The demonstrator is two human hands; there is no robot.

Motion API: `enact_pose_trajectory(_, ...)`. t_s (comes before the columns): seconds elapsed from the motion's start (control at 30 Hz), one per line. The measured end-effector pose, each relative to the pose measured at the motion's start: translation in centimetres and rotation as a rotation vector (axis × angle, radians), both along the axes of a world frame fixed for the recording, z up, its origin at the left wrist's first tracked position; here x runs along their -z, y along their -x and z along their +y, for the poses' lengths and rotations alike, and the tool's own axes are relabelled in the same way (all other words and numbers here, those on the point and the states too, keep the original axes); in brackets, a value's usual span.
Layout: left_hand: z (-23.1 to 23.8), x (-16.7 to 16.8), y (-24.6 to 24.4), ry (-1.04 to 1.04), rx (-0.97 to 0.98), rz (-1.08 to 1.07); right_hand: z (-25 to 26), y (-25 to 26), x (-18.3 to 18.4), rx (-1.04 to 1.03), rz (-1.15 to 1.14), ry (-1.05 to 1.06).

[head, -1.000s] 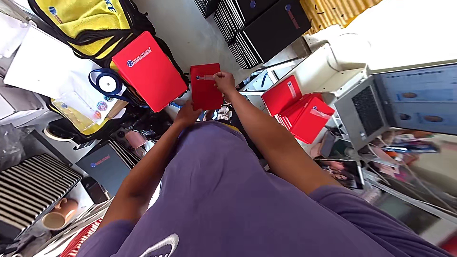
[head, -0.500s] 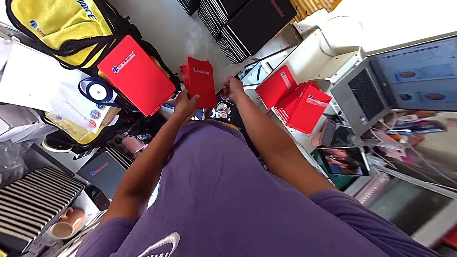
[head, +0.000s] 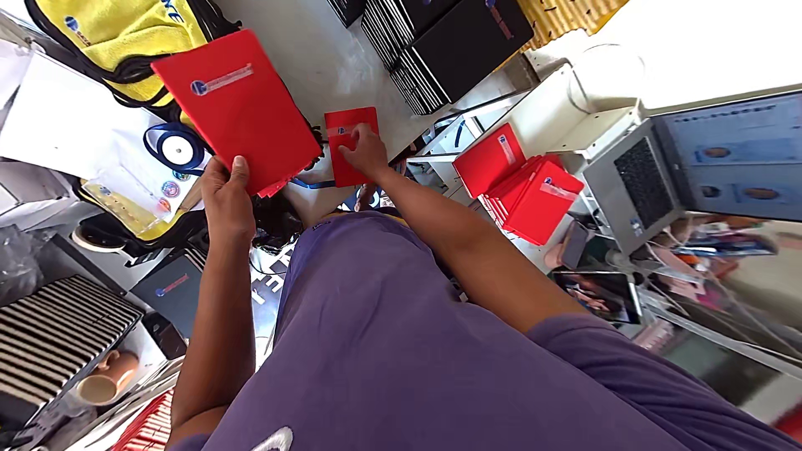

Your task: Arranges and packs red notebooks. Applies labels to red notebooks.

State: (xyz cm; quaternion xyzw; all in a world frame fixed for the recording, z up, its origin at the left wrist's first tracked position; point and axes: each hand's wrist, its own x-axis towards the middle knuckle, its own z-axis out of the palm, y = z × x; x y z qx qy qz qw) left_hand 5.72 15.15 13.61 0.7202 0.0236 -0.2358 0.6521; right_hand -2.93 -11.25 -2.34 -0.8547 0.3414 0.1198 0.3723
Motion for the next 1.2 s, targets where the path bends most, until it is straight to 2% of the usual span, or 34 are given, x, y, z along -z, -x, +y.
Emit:
enact_pose_trajectory(0.1,1.6,2.0,-0.4,-0.196,0.022,0.016,1.6,-2.7,0.8,-0.071,0.077,0.075)
enact_pose_trajectory(0.2,2.7,3.2,-0.4,-0.596,0.285,-0.113,2.5,-4.7,1.6,-0.043,0.160,0.104)
enact_pose_trajectory(0.27,3.1,2.3,0.0,-0.732,0.470,-0.151,3.0,-5.4,1.4,0.015,0.229,0.111)
enact_pose_trajectory(0.37,3.7,0.2,0.1,-0.772,0.787,-0.101,3.3,-6.3,1.5,0.022,0.266,0.108)
enact_pose_trajectory(0.43,3.3,-0.8,0.4,-0.720,1.002,-0.047,3.1,-6.0,2.0,0.014,0.235,0.088)
enact_pose_trajectory(0.5,2.2,-0.3,1.0,-0.594,1.146,-0.061,2.5,-5.3,2.2,0.034,0.171,0.056)
enact_pose_trajectory(0.6,-0.4,2.1,2.4,-0.463,1.230,-0.091,0.6,-3.1,2.0,0.118,0.018,-0.013)
enact_pose_trajectory(0.73,-5.1,7.8,4.0,-0.444,1.156,0.069,-2.6,0.6,1.2,0.273,-0.033,-0.038)
enact_pose_trajectory(0.8,-7.4,12.1,5.0,-0.430,0.975,0.205,-4.4,2.0,1.4,0.343,-0.028,-0.032)
enact_pose_trajectory(0.9,-10.0,17.5,6.8,-0.557,0.732,0.188,-6.8,4.4,2.6,0.474,-0.026,-0.096)
enact_pose_trajectory(0.97,-11.6,18.4,7.5,-0.627,0.625,0.199,-8.1,5.6,2.9,0.663,-0.095,-0.240)
enact_pose_trajectory(1.03,-12.6,18.6,7.9,-0.669,0.556,0.247,-8.6,6.5,2.4,0.916,-0.201,-0.502)
enact_pose_trajectory(1.07,-12.9,18.5,8.0,-0.680,0.537,0.264,-8.6,7.0,2.2,0.978,-0.224,-0.632)
enact_pose_trajectory(1.1,-13.2,18.4,8.1,-0.679,0.519,0.281,-8.4,7.5,2.2,0.948,-0.199,-0.689)
enact_pose_trajectory(1.13,-13.3,18.2,8.1,-0.667,0.502,0.298,-7.9,8.0,2.5,0.845,-0.137,-0.659)
enact_pose_trajectory(1.2,-13.5,17.4,8.0,-0.621,0.466,0.352,-6.5,8.7,3.7,0.552,0.008,-0.470)
